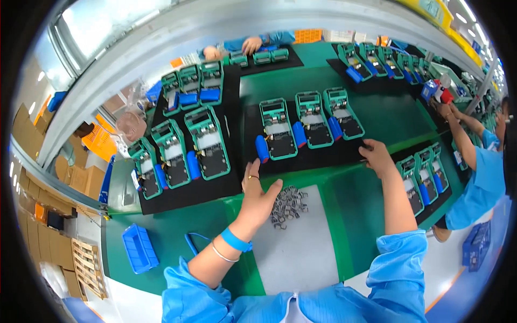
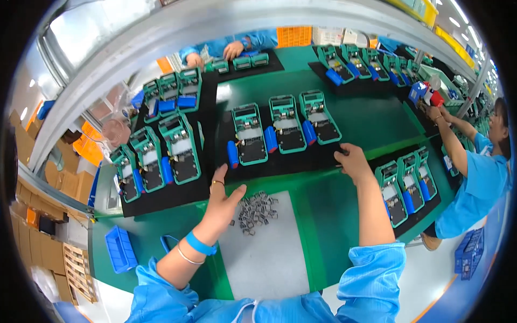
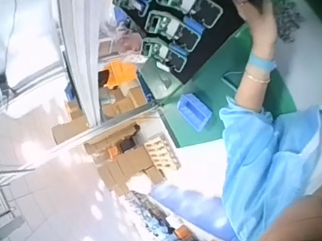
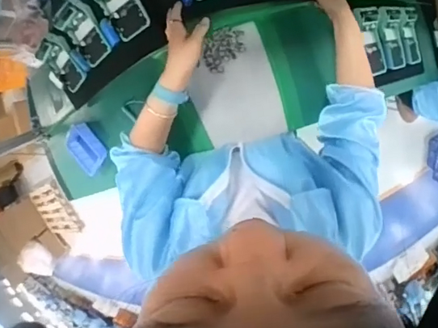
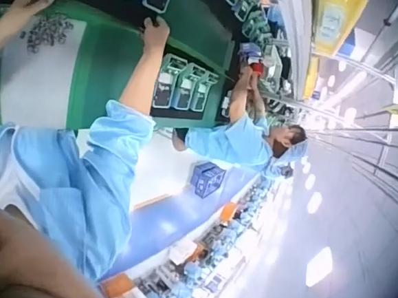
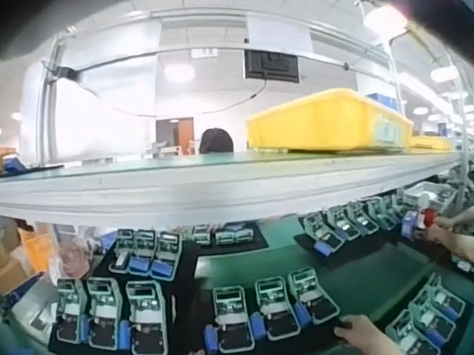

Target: The person places small metal components and batteries by hand into electronic device housings on a factory assembly line.

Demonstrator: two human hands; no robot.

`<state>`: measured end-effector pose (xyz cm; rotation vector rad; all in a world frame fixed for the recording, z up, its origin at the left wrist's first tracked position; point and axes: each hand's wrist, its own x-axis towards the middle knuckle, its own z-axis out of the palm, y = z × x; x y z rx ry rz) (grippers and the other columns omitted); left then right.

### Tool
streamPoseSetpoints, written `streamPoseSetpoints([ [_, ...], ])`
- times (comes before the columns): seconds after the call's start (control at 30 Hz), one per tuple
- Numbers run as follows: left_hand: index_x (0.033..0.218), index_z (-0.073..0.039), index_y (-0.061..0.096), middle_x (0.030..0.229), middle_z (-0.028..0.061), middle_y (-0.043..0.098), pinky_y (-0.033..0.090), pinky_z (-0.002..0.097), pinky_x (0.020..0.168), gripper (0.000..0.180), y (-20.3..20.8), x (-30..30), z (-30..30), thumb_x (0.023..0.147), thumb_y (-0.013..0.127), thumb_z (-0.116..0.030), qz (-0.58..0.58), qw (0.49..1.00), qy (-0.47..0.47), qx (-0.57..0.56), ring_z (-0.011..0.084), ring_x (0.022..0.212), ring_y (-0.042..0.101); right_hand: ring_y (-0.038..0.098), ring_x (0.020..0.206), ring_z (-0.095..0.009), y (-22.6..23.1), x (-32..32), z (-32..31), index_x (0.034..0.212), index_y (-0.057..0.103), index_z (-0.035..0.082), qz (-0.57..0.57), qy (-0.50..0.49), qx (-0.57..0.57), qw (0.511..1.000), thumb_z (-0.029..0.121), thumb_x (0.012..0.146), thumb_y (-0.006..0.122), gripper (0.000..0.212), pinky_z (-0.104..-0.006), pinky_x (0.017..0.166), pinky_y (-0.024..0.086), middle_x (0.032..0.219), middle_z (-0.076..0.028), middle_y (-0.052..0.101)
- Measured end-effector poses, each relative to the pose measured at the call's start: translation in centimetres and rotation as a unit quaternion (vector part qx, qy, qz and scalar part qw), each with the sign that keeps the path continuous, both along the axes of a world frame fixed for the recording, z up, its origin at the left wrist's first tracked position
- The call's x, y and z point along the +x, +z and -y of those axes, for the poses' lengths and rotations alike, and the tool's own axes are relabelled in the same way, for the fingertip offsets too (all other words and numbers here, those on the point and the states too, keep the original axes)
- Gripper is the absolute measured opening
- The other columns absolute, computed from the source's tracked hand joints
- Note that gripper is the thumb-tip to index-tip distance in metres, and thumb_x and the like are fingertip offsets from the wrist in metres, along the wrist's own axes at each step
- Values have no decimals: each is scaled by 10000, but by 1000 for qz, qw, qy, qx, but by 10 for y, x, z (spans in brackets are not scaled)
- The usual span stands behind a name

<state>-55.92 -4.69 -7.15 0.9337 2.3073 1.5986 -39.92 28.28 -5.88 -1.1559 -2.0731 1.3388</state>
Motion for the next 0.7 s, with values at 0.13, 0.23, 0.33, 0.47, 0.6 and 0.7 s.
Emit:
streamPoseSetpoints([
  [0.13,1518,-37,309,1572,269,232,179,484,1187,799,18,0,15,866,705,-273,-133,985,-91,-64,436,1458,200,561,745,-104,16,29,-1,1415,497,11,43,11,-23,999,184,915,691,563,-230,574,453,1043,-56,612],
  [0.23,1494,-7,337,1555,283,254,230,507,1168,772,10,5,11,867,701,-272,-202,968,-112,-100,447,1439,231,603,775,-164,15,44,10,1356,555,-1,47,-17,7,999,169,892,697,514,-295,610,496,977,-89,625],
  [0.33,1485,-15,367,1558,269,259,237,525,1160,783,4,0,-7,850,716,-312,-262,955,-108,-89,446,1443,223,609,884,-300,-1,47,41,1141,658,29,10,-44,503,863,107,844,697,310,-381,812,498,983,-147,650],
  [0.47,1447,-19,444,1504,249,382,265,508,1149,741,4,-16,-25,832,731,-318,-328,935,-105,-88,440,1413,301,621,932,-330,5,31,161,971,681,38,-66,172,343,921,23,820,692,153,-413,831,513,974,-134,662],
  [0.6,1309,-46,595,1366,160,555,322,494,1111,536,-5,-26,-39,829,734,-240,-353,923,-138,-72,374,1346,417,624,898,-291,-4,19,200,944,688,73,-22,321,413,852,46,752,702,194,-388,782,532,925,-94,650],
  [0.7,1224,-75,660,1305,108,595,369,469,1073,435,-10,-28,-42,823,742,-221,-376,918,-116,-41,318,1325,445,620,851,-252,-7,9,200,894,667,82,3,372,466,803,71,727,668,167,-347,729,532,873,-61,627],
])
